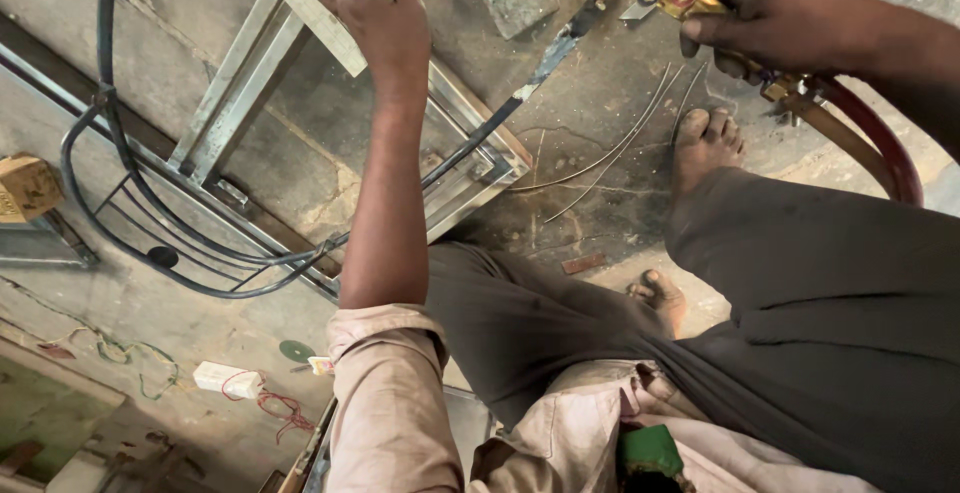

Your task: The person sits on the floor and uses a welding torch to join metal pieces on a rectangular frame. They position a small metal bar, apply the torch to create a weld, and then use a metal rod to add filler material to the joint.

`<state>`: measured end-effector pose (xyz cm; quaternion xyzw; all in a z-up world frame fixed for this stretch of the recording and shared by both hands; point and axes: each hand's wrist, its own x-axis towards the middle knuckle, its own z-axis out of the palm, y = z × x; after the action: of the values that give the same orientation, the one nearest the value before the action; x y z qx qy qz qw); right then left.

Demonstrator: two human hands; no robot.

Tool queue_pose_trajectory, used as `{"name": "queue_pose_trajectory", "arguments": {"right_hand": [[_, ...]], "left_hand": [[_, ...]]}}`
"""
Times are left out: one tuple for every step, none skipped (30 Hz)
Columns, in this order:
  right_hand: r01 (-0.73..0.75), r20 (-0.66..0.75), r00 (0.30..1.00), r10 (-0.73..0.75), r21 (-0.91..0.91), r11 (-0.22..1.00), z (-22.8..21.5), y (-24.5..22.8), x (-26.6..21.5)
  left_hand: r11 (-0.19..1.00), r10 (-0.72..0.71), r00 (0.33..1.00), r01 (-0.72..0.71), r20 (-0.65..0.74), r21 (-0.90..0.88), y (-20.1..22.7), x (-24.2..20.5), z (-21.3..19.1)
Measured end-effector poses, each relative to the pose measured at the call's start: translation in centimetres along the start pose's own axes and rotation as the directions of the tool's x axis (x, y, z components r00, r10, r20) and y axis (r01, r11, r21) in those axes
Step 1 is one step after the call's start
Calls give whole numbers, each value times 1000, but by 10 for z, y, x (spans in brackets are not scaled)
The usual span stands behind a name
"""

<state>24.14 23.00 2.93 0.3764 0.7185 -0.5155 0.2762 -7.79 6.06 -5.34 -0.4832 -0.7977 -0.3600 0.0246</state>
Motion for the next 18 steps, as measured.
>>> {"name": "queue_pose_trajectory", "arguments": {"right_hand": [[35,-8,999,-35,-12,999,1,1,1],[70,-15,997,-71,-25,997,2,1,2],[41,-10,999,-41,-16,999,3,1,3],[12,-4,1000,-12,-9,1000,4,1,3],[-18,2,1000,18,-2,1000,4,0,3],[-10,0,1000,10,-4,1000,4,-1,3],[-2,-2,1000,2,-6,1000,4,-2,3],[5,-1,1000,-5,-6,1000,4,-3,3],[16,0,1000,-16,4,1000,5,-3,3],[28,-2,1000,-28,13,1000,5,-4,4],[40,-4,999,-40,22,999,5,-4,5],[28,2,1000,-28,40,999,4,-4,5],[16,8,1000,-16,57,998,4,-3,5],[4,16,1000,-5,75,997,5,-2,6],[12,13,1000,-12,59,998,6,-1,6],[19,6,1000,-19,42,999,6,0,7],[26,0,1000,-26,26,999,6,1,7],[36,-3,999,-36,27,999,7,3,8]], "left_hand": [[1000,-12,1000,12,8,-11,-2,-1,2],[999,-25,1000,25,15,-22,-3,-1,4],[1000,-15,1000,16,9,-25,-5,-2,6],[1000,-8,1000,8,0,-27,-7,-3,8],[1000,-1,1000,1,-8,-29,-10,-4,9],[999,-22,1000,22,-2,-29,-12,-5,10],[999,-42,999,42,4,-28,-14,-6,11],[998,-64,998,64,14,-26,-16,-8,12],[998,-60,998,60,7,-33,-18,-11,13],[998,-54,999,54,-3,-41,-20,-12,14],[998,-48,999,48,-12,-48,-22,-13,15],[998,-60,998,60,-2,-30,-24,-13,17],[997,-72,997,72,8,-11,-26,-14,18],[996,-85,996,85,17,9,-28,-15,18],[996,-85,996,85,17,7,-30,-16,19],[997,-83,996,83,16,2,-32,-16,20],[997,-81,997,81,15,-2,-33,-17,21],[998,-70,998,70,1,2,-34,-17,21]]}}
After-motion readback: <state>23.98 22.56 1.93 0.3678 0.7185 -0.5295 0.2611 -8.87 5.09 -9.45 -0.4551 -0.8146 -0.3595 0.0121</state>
